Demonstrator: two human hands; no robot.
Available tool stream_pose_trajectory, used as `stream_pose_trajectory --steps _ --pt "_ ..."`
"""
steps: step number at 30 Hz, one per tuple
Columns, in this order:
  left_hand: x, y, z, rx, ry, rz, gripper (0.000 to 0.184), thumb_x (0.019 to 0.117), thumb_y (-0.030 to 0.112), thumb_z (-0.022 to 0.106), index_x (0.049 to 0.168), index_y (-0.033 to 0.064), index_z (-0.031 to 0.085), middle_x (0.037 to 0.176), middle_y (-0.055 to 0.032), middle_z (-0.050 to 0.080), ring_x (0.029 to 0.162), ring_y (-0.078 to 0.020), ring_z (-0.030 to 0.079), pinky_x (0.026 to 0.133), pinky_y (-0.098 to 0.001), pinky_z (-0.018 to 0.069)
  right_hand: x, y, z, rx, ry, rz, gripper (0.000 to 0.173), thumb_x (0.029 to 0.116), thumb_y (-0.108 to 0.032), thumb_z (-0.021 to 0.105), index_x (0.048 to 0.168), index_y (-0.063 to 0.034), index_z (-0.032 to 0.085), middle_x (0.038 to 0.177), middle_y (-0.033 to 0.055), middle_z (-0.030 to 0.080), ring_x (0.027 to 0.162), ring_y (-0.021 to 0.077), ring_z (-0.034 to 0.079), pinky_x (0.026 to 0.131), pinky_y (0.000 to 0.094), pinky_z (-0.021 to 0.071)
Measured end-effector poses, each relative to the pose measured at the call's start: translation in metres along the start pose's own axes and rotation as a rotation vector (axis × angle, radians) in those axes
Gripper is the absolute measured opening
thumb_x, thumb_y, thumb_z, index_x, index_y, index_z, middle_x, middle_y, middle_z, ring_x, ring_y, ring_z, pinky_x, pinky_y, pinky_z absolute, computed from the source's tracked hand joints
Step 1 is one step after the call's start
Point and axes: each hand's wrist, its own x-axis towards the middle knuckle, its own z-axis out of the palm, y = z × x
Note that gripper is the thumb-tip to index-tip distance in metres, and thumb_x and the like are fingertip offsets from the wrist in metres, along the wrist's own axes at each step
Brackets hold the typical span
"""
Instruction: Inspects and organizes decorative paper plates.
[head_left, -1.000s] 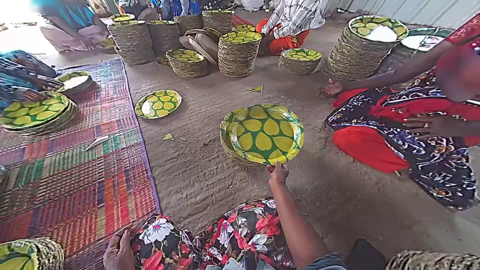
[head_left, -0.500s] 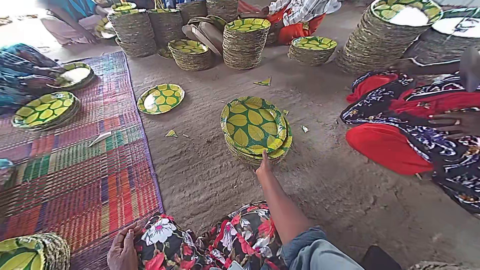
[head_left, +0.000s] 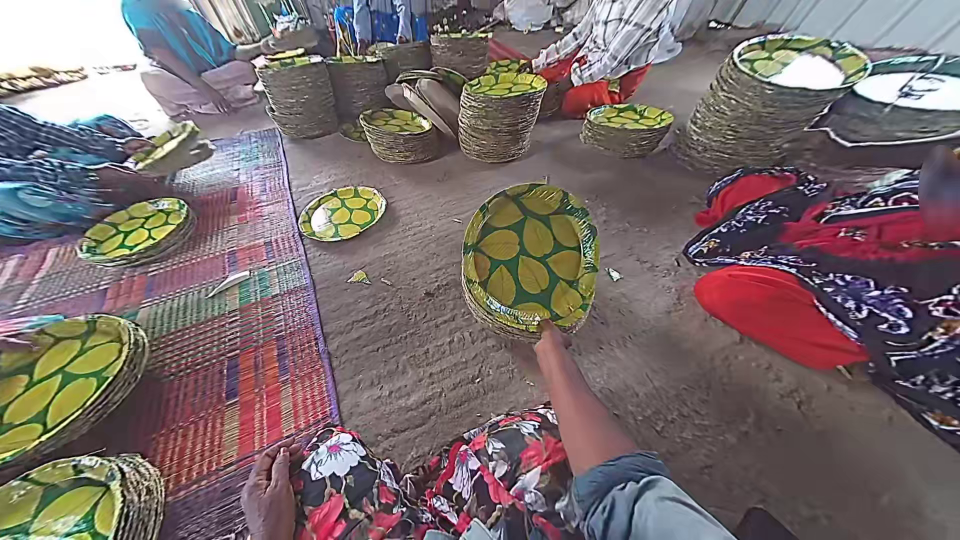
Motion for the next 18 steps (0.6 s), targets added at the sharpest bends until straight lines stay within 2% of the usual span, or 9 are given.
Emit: stream_pose_trajectory --steps 2,4,7,9,11,13,15,16,18 --pt "0.000 -0.001 -0.001 -0.019 0.003 0.002 0.031 0.1049 0.010 0.040 0.115 -0.0099 0.061 0.094 -0.0042 0.070 0.081 0.0043 0.065 0.077 -0.0145 0.0535 0.005 -0.004 -0.021 0.025 -0.038 -0.044 0.071 0.0950 -0.013 0.071 0.152 0.0040 0.032 0.145 0.0287 0.047 0.125 0.0356 0.053 0.099 0.0515 0.0476" --pt "0.000 -0.002 -0.001 -0.047 0.005 0.000 0.030 0.1044 0.010 0.040 0.114 -0.0097 0.060 0.093 -0.0029 0.070 0.080 0.0052 0.065 0.076 -0.0139 0.0540 0.010 -0.008 -0.053 0.022 -0.083 -0.093 0.071 0.0951 -0.010 0.071 0.153 0.0032 0.032 0.144 0.0283 0.048 0.125 0.0349 0.054 0.099 0.0517 0.0486" --pt "-0.001 0.000 -0.002 -0.079 0.008 0.006 0.029 0.1044 0.009 0.040 0.114 -0.0106 0.060 0.092 -0.0033 0.070 0.079 0.0046 0.065 0.076 -0.0141 0.0540 0.007 -0.013 -0.113 -0.038 -0.097 -0.153 0.067 0.0954 -0.013 0.072 0.151 0.0025 0.038 0.142 0.0265 0.051 0.120 0.0331 0.055 0.096 0.0508 0.0479" --pt "-0.002 0.000 -0.003 -0.092 0.009 0.019 0.029 0.1046 0.010 0.041 0.113 -0.0096 0.061 0.091 -0.0026 0.070 0.078 0.0048 0.065 0.075 -0.0135 0.0535 0.016 -0.011 -0.155 -0.064 -0.074 -0.170 0.064 0.0967 -0.018 0.071 0.150 0.0025 0.041 0.143 0.0259 0.052 0.122 0.0333 0.055 0.097 0.0515 0.0473" --pt "-0.001 -0.003 -0.004 -0.098 0.010 0.042 0.028 0.1045 0.011 0.042 0.113 -0.0085 0.061 0.091 -0.0024 0.070 0.078 0.0047 0.065 0.074 -0.0134 0.0539 0.031 -0.006 -0.191 -0.074 -0.031 -0.181 0.062 0.0992 -0.021 0.068 0.150 0.0038 0.041 0.148 0.0269 0.048 0.131 0.0349 0.052 0.104 0.0533 0.0446" --pt "-0.001 -0.003 -0.004 -0.074 0.003 0.073 0.032 0.1038 0.012 0.042 0.117 -0.0110 0.059 0.095 -0.0069 0.069 0.081 0.0035 0.065 0.078 -0.0145 0.0532 0.037 -0.002 -0.213 -0.135 0.099 -0.245 0.063 0.1020 -0.019 0.063 0.154 0.0040 0.035 0.153 0.0293 0.042 0.138 0.0375 0.046 0.110 0.0534 0.0409" --pt "-0.002 -0.002 -0.003 -0.016 0.009 0.097 0.034 0.1040 0.013 0.043 0.120 -0.0115 0.059 0.098 -0.0102 0.069 0.083 0.0023 0.064 0.079 -0.0155 0.0522 0.029 -0.008 -0.218 -0.322 0.225 -0.430 0.074 0.1039 -0.022 0.060 0.162 0.0018 0.021 0.164 0.0315 0.027 0.152 0.0431 0.030 0.121 0.0542 0.0297" --pt "-0.003 0.000 -0.002 0.027 0.011 0.118 0.034 0.1043 0.013 0.043 0.122 -0.0114 0.059 0.099 -0.0124 0.069 0.084 -0.0003 0.064 0.080 -0.0178 0.0521 0.016 -0.013 -0.215 -0.400 0.236 -0.566 0.074 0.1043 -0.024 0.058 0.162 0.0036 0.020 0.165 0.0325 0.023 0.154 0.0456 0.026 0.124 0.0546 0.0263" --pt "-0.003 0.006 -0.001 0.116 -0.003 0.191 0.034 0.1036 0.012 0.045 0.123 -0.0124 0.060 0.105 -0.0203 0.069 0.090 -0.0116 0.066 0.085 -0.0278 0.0531 -0.020 -0.021 -0.195 -0.520 0.115 -0.806 0.069 0.1055 -0.030 0.055 0.156 0.0094 0.031 0.162 0.0349 0.028 0.153 0.0487 0.026 0.124 0.0599 0.0217"
